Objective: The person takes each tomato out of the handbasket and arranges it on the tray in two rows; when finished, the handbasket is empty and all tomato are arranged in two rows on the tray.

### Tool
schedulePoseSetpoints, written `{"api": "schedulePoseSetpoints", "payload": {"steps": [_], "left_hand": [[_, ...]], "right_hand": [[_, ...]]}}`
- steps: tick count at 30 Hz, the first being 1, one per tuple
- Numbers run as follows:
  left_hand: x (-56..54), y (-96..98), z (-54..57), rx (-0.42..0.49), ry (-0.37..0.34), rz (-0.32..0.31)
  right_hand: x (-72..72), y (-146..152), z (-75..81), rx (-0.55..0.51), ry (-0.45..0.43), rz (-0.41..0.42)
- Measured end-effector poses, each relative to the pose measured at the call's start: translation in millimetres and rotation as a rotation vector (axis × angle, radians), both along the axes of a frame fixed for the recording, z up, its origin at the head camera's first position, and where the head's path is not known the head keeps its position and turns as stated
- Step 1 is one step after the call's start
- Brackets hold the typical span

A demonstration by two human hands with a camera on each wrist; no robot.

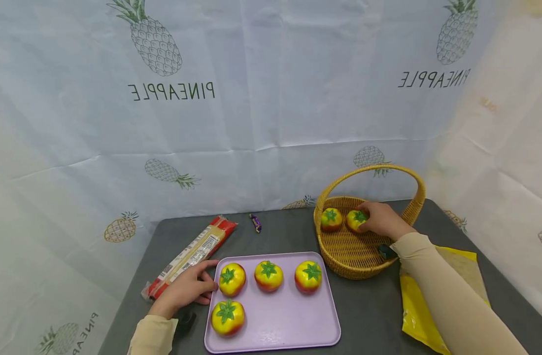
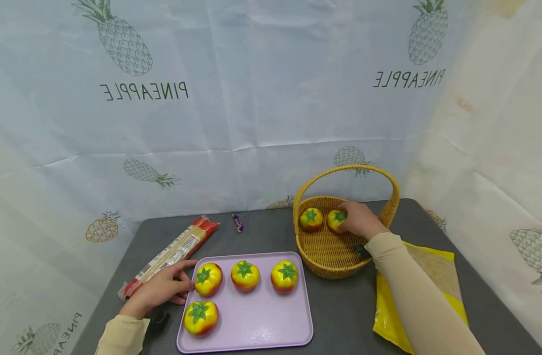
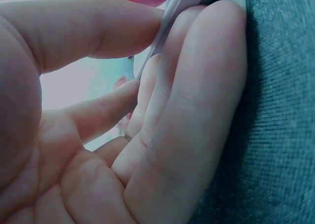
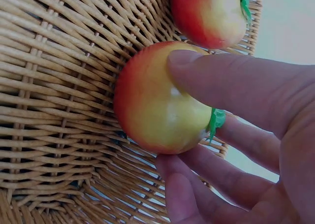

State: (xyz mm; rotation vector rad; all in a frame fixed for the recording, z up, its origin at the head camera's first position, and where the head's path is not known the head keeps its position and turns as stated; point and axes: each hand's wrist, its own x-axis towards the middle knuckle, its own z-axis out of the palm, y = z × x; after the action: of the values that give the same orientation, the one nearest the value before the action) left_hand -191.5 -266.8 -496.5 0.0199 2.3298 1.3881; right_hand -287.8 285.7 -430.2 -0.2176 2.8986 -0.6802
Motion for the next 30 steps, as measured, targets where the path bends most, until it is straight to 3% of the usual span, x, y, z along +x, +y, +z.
{"api": "schedulePoseSetpoints", "payload": {"steps": [7,19,30], "left_hand": [[0.5,0.2,3.1,-0.006,-0.003,0.015],[0.8,0.0,0.3,0.002,0.011,-0.004],[-0.3,1.2,2.7,-0.020,0.010,0.001]], "right_hand": [[10.9,-3,10.5,-0.003,-0.012,0.017],[50.7,-27,44.2,-0.040,0.062,0.071],[86.5,-64,60.3,-0.063,0.153,0.143]]}}
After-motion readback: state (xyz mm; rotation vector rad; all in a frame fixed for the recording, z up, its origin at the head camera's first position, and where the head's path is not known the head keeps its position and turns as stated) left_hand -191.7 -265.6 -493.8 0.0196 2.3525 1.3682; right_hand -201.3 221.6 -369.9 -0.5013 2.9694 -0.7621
